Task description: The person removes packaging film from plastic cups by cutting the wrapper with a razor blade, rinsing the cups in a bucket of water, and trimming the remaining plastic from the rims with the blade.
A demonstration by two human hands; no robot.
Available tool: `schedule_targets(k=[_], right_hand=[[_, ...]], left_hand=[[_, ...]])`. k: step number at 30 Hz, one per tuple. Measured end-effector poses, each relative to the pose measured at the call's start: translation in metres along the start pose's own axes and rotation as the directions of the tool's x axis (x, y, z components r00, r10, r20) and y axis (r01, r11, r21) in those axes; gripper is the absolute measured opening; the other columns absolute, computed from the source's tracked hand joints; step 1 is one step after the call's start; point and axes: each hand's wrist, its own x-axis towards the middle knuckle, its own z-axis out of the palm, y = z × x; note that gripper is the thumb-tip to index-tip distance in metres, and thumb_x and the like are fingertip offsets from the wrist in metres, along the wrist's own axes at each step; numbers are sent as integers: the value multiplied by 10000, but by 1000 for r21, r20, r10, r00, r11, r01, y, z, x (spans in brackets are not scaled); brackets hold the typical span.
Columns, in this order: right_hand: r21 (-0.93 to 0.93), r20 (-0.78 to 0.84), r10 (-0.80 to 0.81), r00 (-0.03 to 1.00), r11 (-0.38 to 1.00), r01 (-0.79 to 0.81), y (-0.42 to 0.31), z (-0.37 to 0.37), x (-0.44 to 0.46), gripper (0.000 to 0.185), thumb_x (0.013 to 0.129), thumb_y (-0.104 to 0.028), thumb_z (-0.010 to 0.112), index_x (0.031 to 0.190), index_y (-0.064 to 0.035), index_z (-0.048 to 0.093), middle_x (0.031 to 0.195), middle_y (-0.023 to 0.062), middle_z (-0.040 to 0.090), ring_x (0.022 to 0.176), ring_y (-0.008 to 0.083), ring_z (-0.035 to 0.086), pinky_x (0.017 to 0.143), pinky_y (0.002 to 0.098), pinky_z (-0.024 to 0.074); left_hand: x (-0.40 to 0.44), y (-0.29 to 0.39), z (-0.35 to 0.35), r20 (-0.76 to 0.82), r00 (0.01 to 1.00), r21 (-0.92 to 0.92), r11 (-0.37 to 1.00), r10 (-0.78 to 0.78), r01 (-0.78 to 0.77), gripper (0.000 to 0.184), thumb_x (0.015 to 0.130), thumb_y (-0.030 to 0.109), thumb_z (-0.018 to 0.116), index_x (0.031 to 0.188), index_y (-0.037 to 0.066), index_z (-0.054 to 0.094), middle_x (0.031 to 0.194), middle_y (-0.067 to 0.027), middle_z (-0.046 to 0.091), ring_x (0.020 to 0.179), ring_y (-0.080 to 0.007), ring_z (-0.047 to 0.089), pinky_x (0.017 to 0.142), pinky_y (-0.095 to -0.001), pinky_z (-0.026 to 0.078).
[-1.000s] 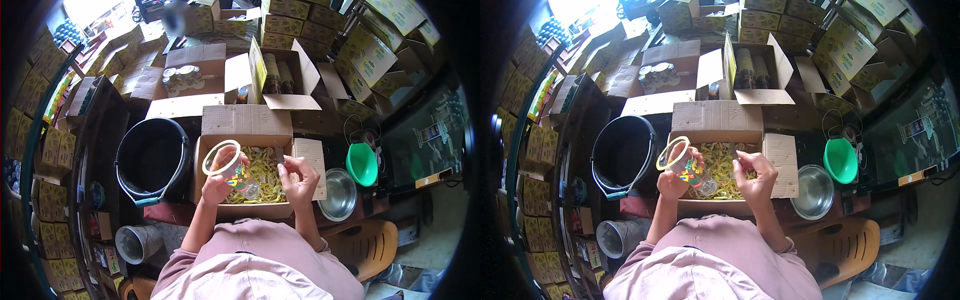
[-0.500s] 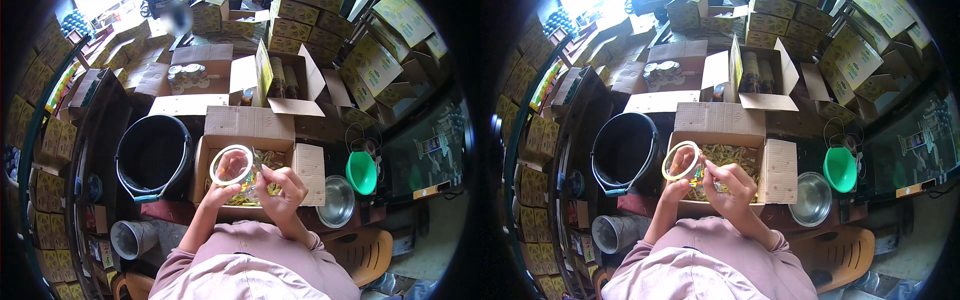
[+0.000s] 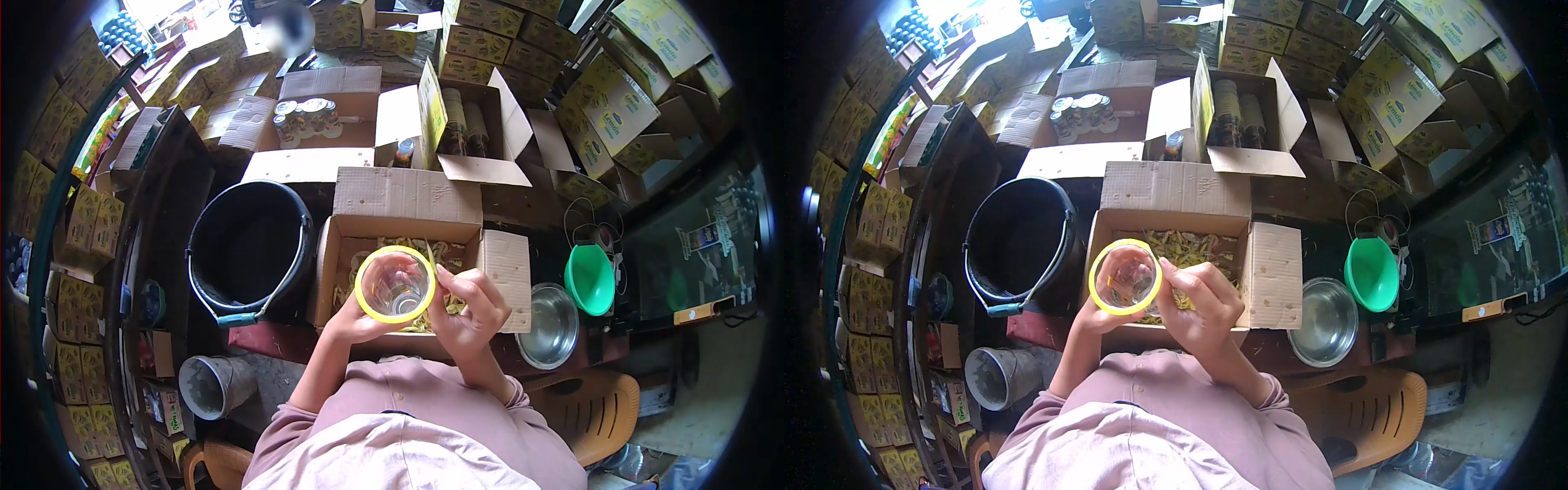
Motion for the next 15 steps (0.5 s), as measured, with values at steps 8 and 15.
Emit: schedule_targets(k=[8, 15], right_hand=[[107, 50, 94, 994, 989, -99, 1, -5, 0, 228, 641, 66, 673, 850, -23, 652, 654, 75, 580, 559, 146, 588, 494, 228, 460], [78, 37, 60, 998, 995, -62, 5, -5, 2, 243, 642, 75, 669, 862, -28, 655, 659, 73, 581, 561, 136, 581, 499, 223, 458]], left_hand=[[1, 0, -5, 45, 999, 19, 1000, -26, 25, 680, 605, 95, 758, 1186, 45, 408, 1147, -76, 454, 1074, -172, 455, 935, -312, 356], [4, 4, -1, 102, 995, 44, 999, -22, 17, 651, 607, 118, 749, 1168, 39, 429, 1145, -82, 452, 1074, -176, 454, 934, -313, 354]])
